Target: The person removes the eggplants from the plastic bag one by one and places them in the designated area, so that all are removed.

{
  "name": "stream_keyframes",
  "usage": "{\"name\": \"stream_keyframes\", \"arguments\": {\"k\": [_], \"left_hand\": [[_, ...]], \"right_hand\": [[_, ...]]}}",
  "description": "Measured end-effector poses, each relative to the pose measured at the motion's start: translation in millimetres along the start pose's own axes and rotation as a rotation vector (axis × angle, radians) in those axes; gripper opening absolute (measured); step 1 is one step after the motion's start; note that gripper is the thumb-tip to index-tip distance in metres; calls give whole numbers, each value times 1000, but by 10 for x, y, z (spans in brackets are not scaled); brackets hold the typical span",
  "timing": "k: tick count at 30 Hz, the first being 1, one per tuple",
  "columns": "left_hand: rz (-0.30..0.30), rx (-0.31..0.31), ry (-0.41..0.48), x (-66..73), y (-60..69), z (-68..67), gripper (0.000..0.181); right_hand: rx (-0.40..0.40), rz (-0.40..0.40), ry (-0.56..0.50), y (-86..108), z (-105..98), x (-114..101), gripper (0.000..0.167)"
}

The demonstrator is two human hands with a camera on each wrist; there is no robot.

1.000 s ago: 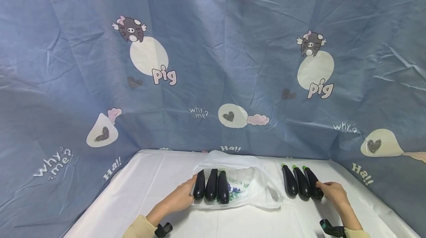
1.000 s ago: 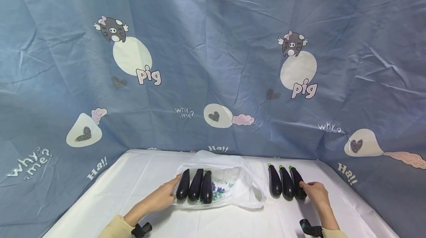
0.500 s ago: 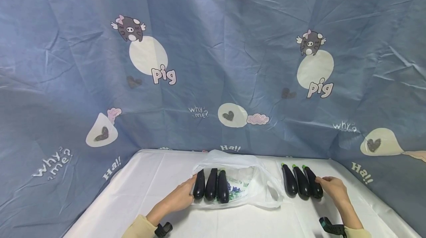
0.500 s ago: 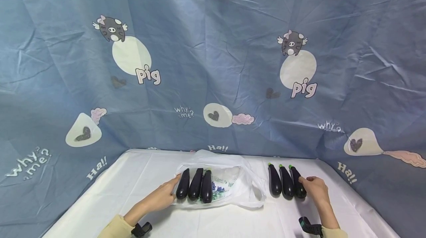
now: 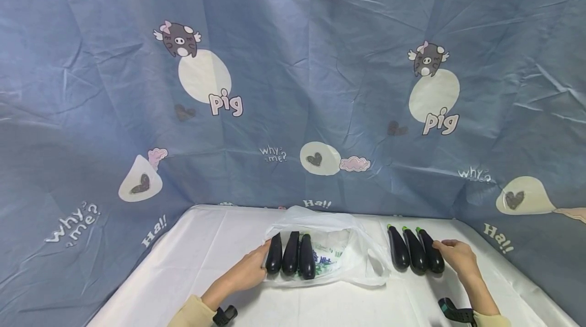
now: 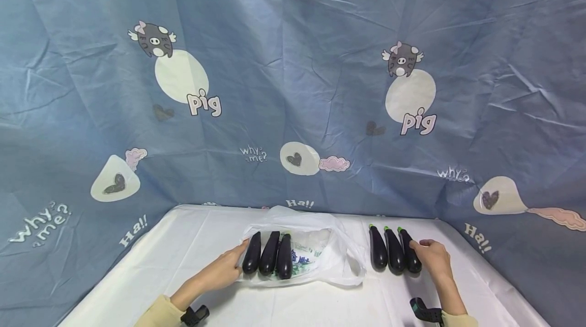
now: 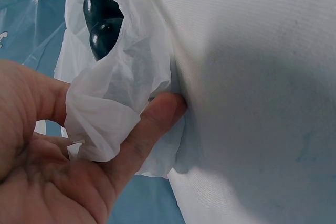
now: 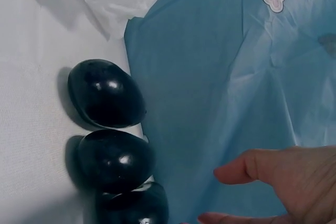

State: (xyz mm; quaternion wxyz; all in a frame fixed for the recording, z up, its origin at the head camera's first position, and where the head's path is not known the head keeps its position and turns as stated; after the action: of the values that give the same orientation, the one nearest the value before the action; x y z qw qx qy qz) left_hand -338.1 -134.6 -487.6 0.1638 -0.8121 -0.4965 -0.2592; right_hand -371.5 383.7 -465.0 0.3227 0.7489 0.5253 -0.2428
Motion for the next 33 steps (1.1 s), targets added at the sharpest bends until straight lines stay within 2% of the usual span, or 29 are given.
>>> {"name": "stream_keyframes", "arguments": {"k": [8, 13, 24, 33], "left_hand": [[-3, -19, 11, -7, 1, 8, 75], [-5, -16, 7, -8, -3, 3, 75], [-4, -19, 10, -21, -15, 6, 76], [-8, -23, 10, -24, -19, 11, 76]], "right_hand": [[36, -13, 11, 47, 11, -96, 70], [42, -72, 27, 73, 27, -168, 69], [93, -202, 91, 199, 133, -445, 54], [89, -248, 112, 284, 276, -572, 53]]}}
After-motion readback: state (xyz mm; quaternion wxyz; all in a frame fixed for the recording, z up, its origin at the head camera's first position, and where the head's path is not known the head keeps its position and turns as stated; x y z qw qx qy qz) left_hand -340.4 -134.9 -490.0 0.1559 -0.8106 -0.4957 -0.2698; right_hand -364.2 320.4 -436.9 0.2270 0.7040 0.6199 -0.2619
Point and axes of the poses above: each hand's wrist, its own y-axis away from the middle knuckle, its own z-axis out of the palm, x = y × z, the point moved 4 cm from there along -y, towards the middle knuckle, and after that the axes turned 10 degrees about -x, right-handed, at the moved point
